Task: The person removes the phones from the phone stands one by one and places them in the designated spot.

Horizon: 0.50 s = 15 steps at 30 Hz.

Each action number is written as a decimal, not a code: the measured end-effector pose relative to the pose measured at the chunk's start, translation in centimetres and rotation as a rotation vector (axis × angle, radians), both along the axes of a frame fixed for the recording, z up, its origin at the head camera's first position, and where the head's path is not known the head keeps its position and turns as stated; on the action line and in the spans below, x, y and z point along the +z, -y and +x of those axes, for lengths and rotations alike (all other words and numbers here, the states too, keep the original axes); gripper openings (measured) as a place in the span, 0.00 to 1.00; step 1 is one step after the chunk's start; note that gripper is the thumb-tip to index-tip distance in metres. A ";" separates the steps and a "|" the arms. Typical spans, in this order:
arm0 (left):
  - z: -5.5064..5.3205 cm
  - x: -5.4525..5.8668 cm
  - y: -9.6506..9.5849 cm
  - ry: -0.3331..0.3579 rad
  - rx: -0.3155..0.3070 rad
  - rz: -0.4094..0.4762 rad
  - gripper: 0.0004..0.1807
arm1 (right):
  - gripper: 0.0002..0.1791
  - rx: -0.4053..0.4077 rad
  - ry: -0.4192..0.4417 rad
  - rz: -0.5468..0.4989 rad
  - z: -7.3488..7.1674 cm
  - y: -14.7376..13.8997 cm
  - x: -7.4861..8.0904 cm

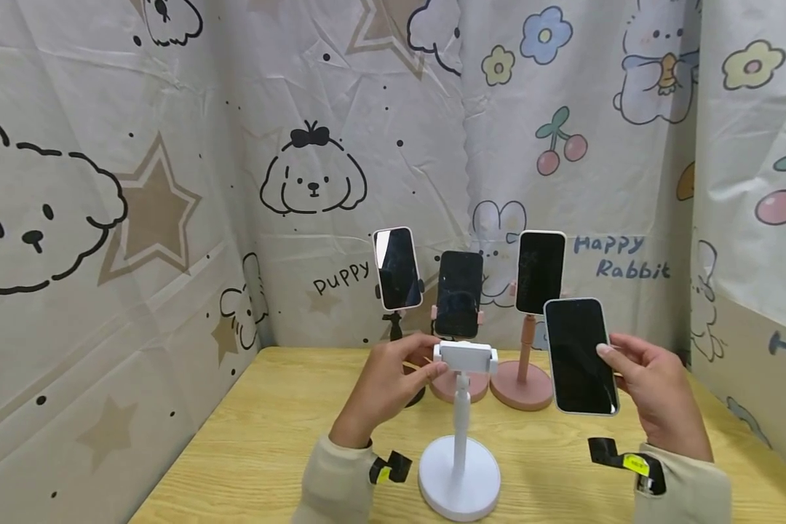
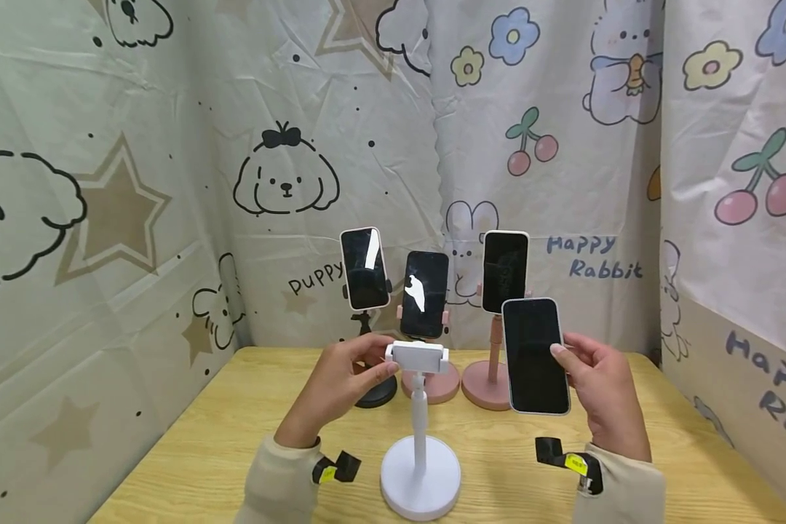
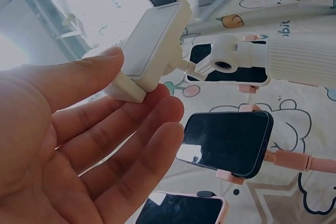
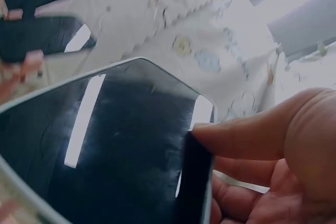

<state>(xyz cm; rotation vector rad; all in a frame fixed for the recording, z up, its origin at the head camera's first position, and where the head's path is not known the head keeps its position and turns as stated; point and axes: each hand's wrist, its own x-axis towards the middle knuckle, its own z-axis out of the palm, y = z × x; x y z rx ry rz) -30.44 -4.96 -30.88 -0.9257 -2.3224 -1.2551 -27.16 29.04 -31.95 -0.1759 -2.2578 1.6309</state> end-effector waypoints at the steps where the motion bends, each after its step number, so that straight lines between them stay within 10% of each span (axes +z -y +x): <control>1: 0.0 0.0 0.0 0.000 -0.002 0.000 0.15 | 0.35 -0.007 0.020 0.025 -0.1 -0.2 -0.3; 15: 0.1 0.1 0.0 -0.003 -0.009 -0.003 0.15 | 0.30 -0.011 0.195 0.125 -1.7 -4.3 -3.9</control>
